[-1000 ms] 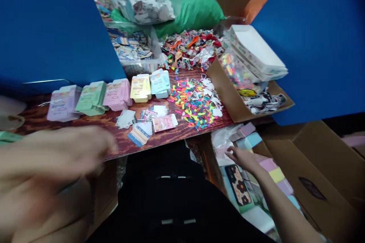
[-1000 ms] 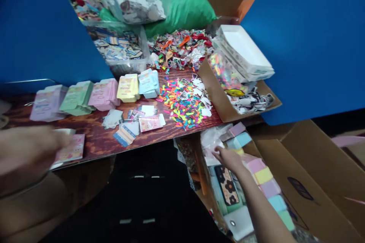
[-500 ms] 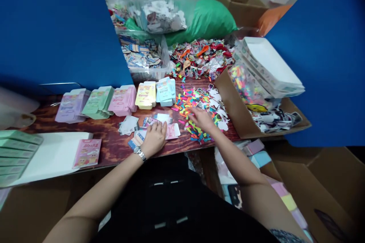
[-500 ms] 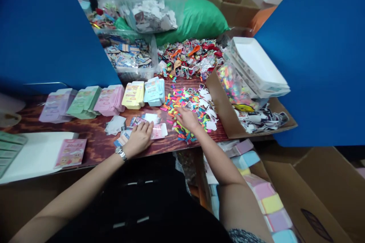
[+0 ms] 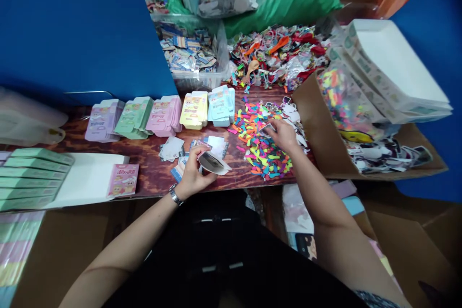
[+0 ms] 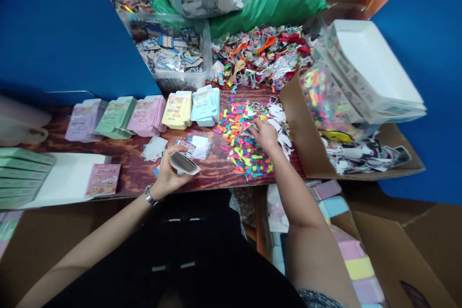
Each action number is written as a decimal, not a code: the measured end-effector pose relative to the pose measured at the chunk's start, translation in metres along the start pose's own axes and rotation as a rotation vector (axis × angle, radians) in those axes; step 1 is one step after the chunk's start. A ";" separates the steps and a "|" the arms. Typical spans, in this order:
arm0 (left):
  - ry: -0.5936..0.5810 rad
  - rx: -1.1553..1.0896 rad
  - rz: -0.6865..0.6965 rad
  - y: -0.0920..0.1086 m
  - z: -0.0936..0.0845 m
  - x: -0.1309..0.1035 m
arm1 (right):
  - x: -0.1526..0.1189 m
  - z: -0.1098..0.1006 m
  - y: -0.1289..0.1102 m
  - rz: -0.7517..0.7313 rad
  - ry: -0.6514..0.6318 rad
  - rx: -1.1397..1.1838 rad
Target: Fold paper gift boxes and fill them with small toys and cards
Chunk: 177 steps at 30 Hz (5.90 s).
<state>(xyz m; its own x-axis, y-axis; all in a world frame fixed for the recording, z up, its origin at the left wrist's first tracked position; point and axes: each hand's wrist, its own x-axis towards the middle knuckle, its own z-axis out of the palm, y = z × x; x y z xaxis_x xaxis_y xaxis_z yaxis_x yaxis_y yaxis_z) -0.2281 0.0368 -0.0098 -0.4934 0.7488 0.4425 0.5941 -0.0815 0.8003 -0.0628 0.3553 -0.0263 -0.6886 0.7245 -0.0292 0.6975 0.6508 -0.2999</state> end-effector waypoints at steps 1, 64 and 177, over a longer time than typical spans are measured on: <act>0.006 0.000 0.000 -0.001 0.001 -0.001 | 0.000 -0.001 0.003 -0.024 0.009 0.127; -0.147 0.452 -0.048 -0.036 0.038 0.035 | -0.040 -0.022 -0.127 -0.545 -0.192 0.290; 0.131 0.020 -0.162 -0.031 0.021 0.021 | -0.039 -0.069 -0.176 -1.021 0.267 0.187</act>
<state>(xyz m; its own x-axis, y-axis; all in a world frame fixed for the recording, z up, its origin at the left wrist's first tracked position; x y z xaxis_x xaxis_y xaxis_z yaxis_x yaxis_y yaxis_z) -0.2438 0.0690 -0.0334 -0.6610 0.6589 0.3591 0.5123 0.0466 0.8576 -0.1450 0.2282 0.0932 -0.8478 -0.1021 0.5204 -0.2408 0.9484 -0.2062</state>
